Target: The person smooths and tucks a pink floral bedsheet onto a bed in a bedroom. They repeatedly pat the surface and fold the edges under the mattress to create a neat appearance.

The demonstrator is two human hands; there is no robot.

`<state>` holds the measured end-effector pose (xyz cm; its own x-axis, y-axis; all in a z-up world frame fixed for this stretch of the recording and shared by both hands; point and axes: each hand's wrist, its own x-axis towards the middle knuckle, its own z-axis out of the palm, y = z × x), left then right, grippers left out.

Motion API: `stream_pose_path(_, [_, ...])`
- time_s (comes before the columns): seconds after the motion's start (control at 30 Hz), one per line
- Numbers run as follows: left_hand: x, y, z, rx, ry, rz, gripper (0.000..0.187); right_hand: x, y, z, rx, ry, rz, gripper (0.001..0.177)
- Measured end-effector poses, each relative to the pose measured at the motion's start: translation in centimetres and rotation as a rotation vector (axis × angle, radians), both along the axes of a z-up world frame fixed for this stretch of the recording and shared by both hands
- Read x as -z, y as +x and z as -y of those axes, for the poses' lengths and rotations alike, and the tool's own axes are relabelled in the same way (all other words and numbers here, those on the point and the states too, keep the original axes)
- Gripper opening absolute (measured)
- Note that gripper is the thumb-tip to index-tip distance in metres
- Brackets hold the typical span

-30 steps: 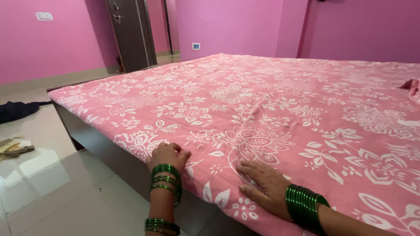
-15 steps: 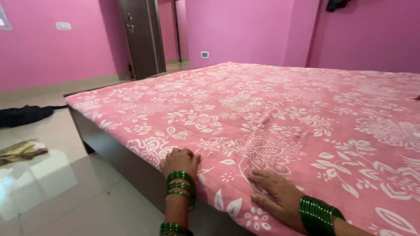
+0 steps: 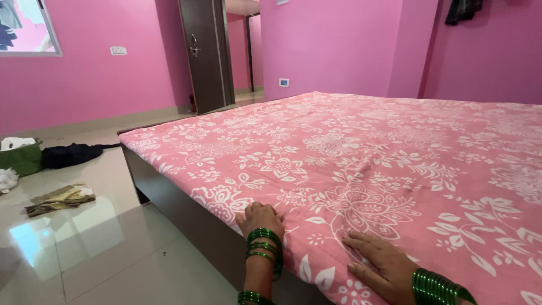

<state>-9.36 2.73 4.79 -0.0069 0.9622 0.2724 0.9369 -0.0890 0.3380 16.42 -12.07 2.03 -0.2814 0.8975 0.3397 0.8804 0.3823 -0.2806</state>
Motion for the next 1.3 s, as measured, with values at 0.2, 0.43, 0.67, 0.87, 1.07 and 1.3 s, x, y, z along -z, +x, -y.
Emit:
stream_pose_path(0.2, [-1.5,-0.1,1.7,0.086,0.052,0.112,0.032,-0.8,-0.7,0.5,0.026,-0.01,-0.028,0.064])
stream_pose_path(0.43, [-2.0,1.7,2.9,0.149,-0.037,0.052,0.035,-2.0,-1.6,1.6,0.056,-0.071,0.006,0.065])
stream_pose_path(0.67, [0.2,2.7,0.9,0.114,0.055,0.036,0.028,-3.0,-2.3,2.3,0.083,-0.125,-0.018,0.066])
stream_pose_path(0.87, [-0.6,2.9,1.7,0.204,0.134,0.123,0.032,-2.7,-2.2,2.6,0.019,-0.042,-0.06,0.063])
stream_pose_path(1.07, [-2.0,4.0,3.2,0.276,0.025,0.052,0.038,-2.5,-2.3,2.7,-0.025,0.032,-0.055,0.058])
stream_pose_path(1.3, [0.0,4.4,1.0,0.265,0.099,0.074,0.024,-2.8,-2.3,2.8,-0.018,0.028,-0.03,0.058])
